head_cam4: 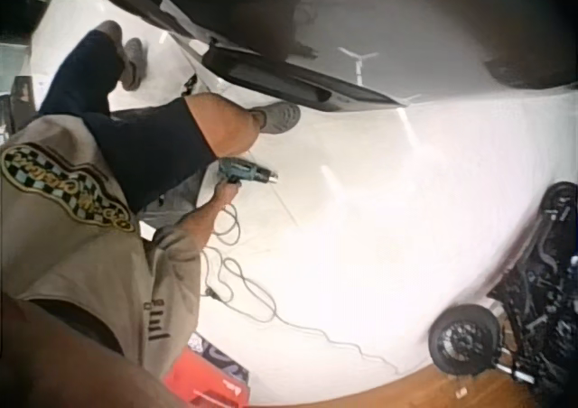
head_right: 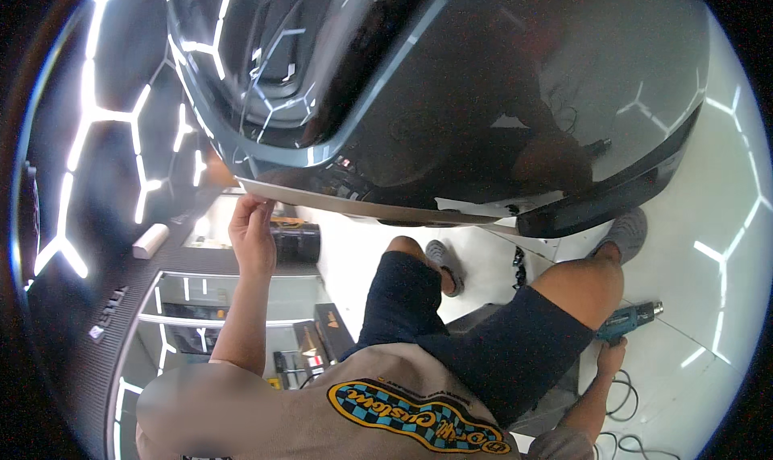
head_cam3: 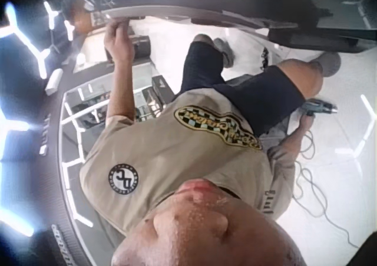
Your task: The person applies a protective film to the front grille of a car using a squeegee and a heat gun. They smooth the film over the grille slats, use the heat gun to soften the material, and then use the squeegee to press it into place. The person also cleans the floor and moves a stool during the process.
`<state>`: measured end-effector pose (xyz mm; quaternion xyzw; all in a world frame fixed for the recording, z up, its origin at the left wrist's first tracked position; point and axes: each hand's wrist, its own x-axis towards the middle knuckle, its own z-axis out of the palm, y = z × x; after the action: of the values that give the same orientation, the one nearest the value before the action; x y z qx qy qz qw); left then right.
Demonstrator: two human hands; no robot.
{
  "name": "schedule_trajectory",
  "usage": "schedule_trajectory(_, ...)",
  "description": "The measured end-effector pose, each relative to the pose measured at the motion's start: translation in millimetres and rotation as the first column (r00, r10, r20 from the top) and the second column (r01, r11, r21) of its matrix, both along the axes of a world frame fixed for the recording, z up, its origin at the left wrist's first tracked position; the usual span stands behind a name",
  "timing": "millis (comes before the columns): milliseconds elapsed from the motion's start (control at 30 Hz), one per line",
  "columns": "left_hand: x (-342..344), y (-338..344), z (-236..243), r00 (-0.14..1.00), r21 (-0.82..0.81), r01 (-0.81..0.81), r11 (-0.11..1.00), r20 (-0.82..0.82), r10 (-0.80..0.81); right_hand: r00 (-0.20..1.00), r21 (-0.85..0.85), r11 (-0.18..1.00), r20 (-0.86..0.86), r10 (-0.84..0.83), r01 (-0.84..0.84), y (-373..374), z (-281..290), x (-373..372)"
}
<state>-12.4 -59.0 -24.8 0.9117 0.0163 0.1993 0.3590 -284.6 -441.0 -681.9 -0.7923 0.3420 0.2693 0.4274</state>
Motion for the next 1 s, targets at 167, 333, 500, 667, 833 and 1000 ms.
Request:
schedule_trajectory(167,11.5,-20.3,20.3,0.970,0.600,0.045,0.799,0.166,-0.180,0.983,-0.113,0.992,0.169,0.069,-0.051,-85.9,86.5,15.0)
schedule_trajectory(333,6.8,1.1,26.4,0.948,0.166,0.149,0.975,0.257,-0.189,0.962,0.106,0.970,0.137,-0.234,0.221,-129.3,290.5,55.3)
schedule_trajectory(500,16.2,47.9,36.4,0.937,0.004,0.220,0.975,0.278,-0.213,0.734,0.296,0.882,0.491,-0.470,0.367,-88.9,498.1,47.8)
schedule_trajectory(667,22.9,50.0,1.0,0.916,-0.154,0.335,0.929,0.284,-0.284,0.467,0.675,0.726,0.604,-0.645,0.129,-0.6,624.6,40.5)
schedule_trajectory(833,6.5,52.6,-3.5,0.915,-0.283,0.349,0.893,0.306,-0.261,0.514,0.474,0.866,0.789,-0.336,-0.161,85.4,695.4,67.6)
schedule_trajectory(1000,-3.1,68.2,-3.7,0.928,-0.434,0.312,0.845,0.330,-0.173,0.507,-0.276,0.946,0.798,0.325,-0.171,123.7,695.4,72.6)
